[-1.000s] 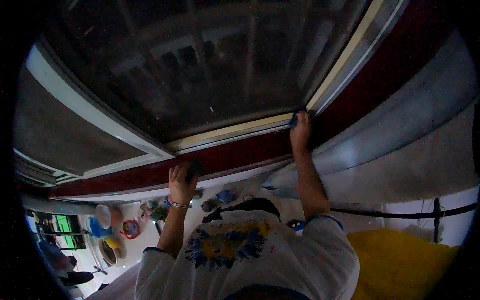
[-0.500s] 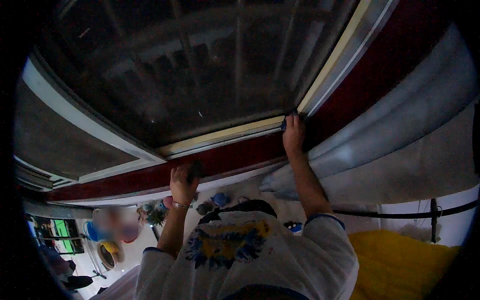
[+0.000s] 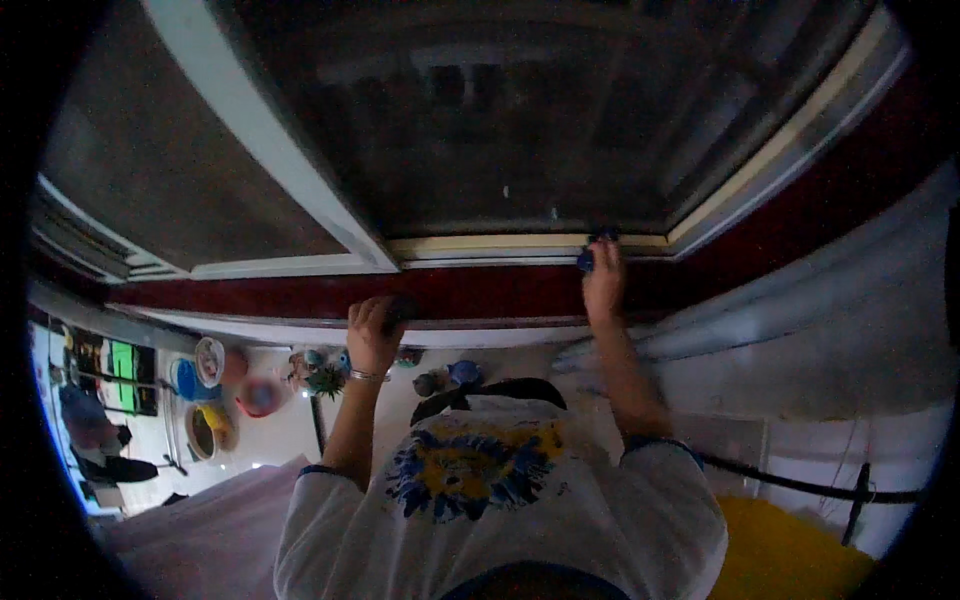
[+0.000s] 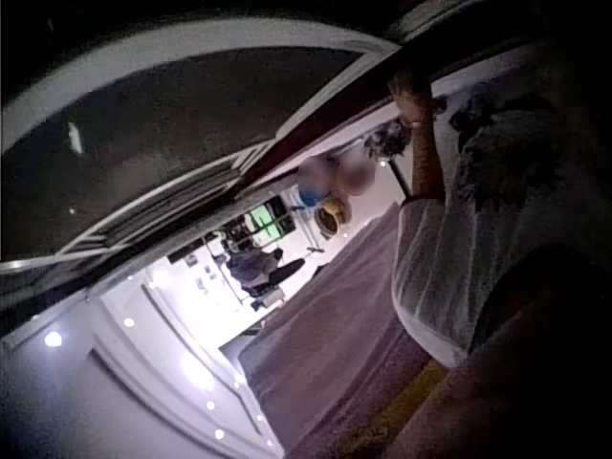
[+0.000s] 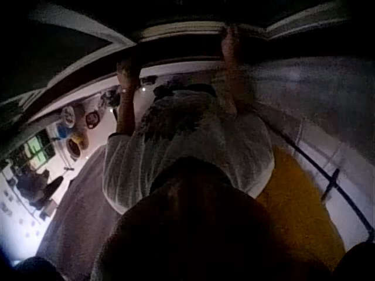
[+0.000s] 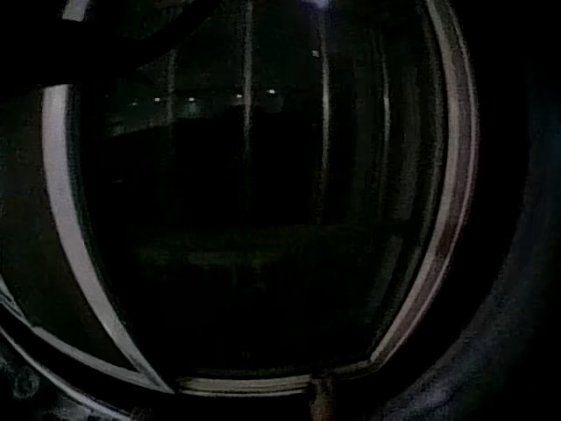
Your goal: The person wipes a window screen and frame with a blue cloth. They then squat on the floor to wash the cloth in a basin, pack a flower into a plastic bag, and wipe a small potted plant.
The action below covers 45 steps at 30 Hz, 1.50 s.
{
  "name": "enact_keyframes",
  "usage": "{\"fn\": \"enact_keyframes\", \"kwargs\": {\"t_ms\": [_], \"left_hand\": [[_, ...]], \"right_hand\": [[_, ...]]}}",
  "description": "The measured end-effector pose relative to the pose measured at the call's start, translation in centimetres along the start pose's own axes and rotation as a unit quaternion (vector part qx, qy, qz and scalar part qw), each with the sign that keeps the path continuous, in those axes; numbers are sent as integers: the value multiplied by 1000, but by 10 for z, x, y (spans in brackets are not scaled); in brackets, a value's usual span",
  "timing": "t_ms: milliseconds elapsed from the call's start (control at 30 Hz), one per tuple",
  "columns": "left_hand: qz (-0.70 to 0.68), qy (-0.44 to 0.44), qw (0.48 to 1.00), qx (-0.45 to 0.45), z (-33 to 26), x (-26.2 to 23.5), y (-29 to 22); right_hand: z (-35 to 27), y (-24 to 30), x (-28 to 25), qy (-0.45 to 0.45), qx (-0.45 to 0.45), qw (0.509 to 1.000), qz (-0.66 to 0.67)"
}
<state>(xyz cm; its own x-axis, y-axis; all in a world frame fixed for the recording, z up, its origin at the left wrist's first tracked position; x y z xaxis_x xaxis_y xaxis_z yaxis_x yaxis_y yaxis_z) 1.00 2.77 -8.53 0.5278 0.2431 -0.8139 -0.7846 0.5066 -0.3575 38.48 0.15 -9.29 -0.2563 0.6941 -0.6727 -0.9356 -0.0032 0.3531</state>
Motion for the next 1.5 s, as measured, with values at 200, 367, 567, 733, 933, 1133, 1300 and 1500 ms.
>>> {"fn": "enact_keyframes", "kwargs": {"t_ms": [200, 367, 567, 733, 933, 1133, 1300, 1500], "left_hand": [[-12, -56, 997, -52, -24, -30, 37], [-20, -31, 998, -59, -18, -28, 41], [-43, -28, 999, 3, 5, -15, 15], [-2, -31, 997, 67, 23, 15, -27], [56, 27, 998, 27, 25, 36, -42], [21, -62, 992, 104, 38, 16, -79], [-17, -98, 988, 121, 33, -17, -69], [-5, -76, 995, 65, 5, -13, -36]], "right_hand": [[-5, 110, 78, 81, -22, 988, 129], [-4, 256, 133, 113, -216, 961, 129], [-6, 164, 101, 122, -224, 958, 129], [6, -6, -19, -128, 46, 978, 156], [66, -36, -102, -383, 158, 909, 49], [54, 27, 111, -106, 366, 644, 663], [61, 26, 65, 158, 74, 973, 153], [53, -26, -38, -349, 84, 928, 95]]}}
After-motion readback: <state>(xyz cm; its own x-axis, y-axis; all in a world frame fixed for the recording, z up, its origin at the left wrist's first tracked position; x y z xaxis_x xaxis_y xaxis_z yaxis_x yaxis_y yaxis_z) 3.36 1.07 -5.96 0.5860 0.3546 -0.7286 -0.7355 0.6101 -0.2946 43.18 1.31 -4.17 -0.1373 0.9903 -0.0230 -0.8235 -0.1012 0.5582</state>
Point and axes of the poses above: each hand's wrist, its own z-axis towards the middle knuckle, its own x-axis out of the palm, y = z × x, the point moved 9 cm from there along z, towards the middle knuckle, and after that the axes turned 1 degree about -x, right-handed, at the moved point
